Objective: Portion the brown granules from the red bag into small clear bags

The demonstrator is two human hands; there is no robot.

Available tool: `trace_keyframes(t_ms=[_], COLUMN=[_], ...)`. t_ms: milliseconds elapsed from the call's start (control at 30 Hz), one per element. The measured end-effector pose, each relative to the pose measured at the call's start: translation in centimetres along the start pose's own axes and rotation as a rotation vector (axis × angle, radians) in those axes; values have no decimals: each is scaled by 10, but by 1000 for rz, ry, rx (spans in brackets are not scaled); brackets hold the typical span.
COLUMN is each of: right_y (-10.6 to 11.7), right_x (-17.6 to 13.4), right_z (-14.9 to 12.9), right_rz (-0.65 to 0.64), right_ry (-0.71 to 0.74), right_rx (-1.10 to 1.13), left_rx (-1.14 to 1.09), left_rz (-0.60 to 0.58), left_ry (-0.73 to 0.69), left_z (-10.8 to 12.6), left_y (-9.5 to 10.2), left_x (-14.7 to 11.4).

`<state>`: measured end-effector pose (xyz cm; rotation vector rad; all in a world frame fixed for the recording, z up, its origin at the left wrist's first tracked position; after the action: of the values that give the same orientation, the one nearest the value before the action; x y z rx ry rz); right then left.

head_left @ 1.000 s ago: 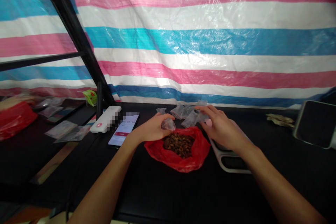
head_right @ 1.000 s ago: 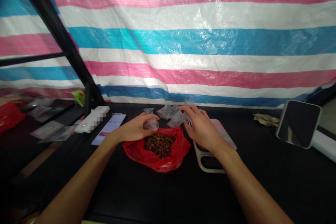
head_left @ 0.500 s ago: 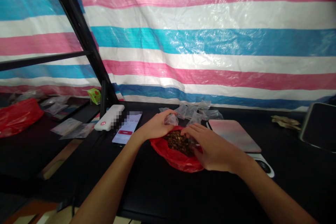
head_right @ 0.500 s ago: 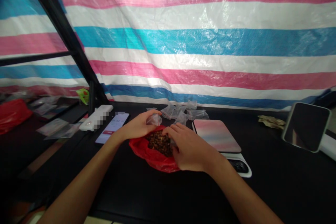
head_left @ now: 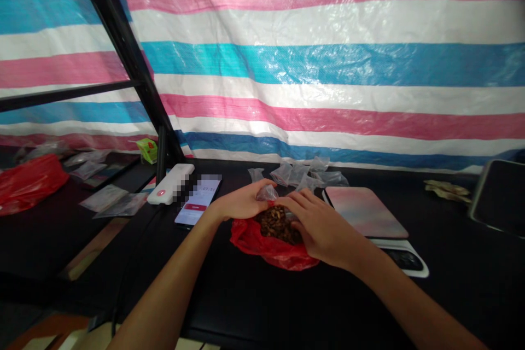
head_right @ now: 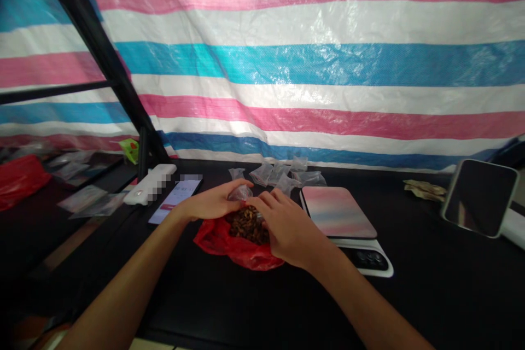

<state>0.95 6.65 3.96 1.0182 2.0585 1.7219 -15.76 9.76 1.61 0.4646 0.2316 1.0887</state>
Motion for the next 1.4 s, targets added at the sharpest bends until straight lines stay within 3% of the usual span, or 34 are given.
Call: trace_keyframes(t_ms=[167, 300, 567, 733, 867, 1000, 1233, 1300, 1400], right_y=[-4, -2, -10, -15, -20, -17, -4, -2, 2], right_x=[0, -1, 0, 0, 2, 4, 4, 4, 3], right_z=[0, 2, -4, 1, 8, 19, 33, 35, 33], right_rz=[7, 11, -3, 55, 111, 204, 454, 487, 504], right_ry=[-52, -107, -99, -181, -228, -311, -339, -336, -269], right_rx=[-131, -151, 105, 247, 427, 570, 726, 675, 501], left_rx=[102, 104, -180, -174, -32, 96, 113, 95, 165], left_rz=[73, 87, 87, 195, 319, 464, 210, 160, 183], left_ry=[52, 42, 113, 138, 75, -107, -245, -264, -311], left_z=[-4, -3, 0, -1, -1, 3, 15, 18, 22], left_y=[13, 10, 0, 7, 16, 28, 4, -3, -3], left_x=[-5, -3, -1, -1, 2, 5, 8, 8, 9])
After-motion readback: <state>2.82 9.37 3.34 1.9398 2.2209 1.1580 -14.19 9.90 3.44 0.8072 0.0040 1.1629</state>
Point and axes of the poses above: each hand's wrist, its own x-axis towards the middle knuckle, its own y-axis out of the back of the hand, z = x × y, the point moved 6 cm from there along x, towards the middle knuckle, and after that the axes turned 8 degrees about -y, right-handed, at the moved point
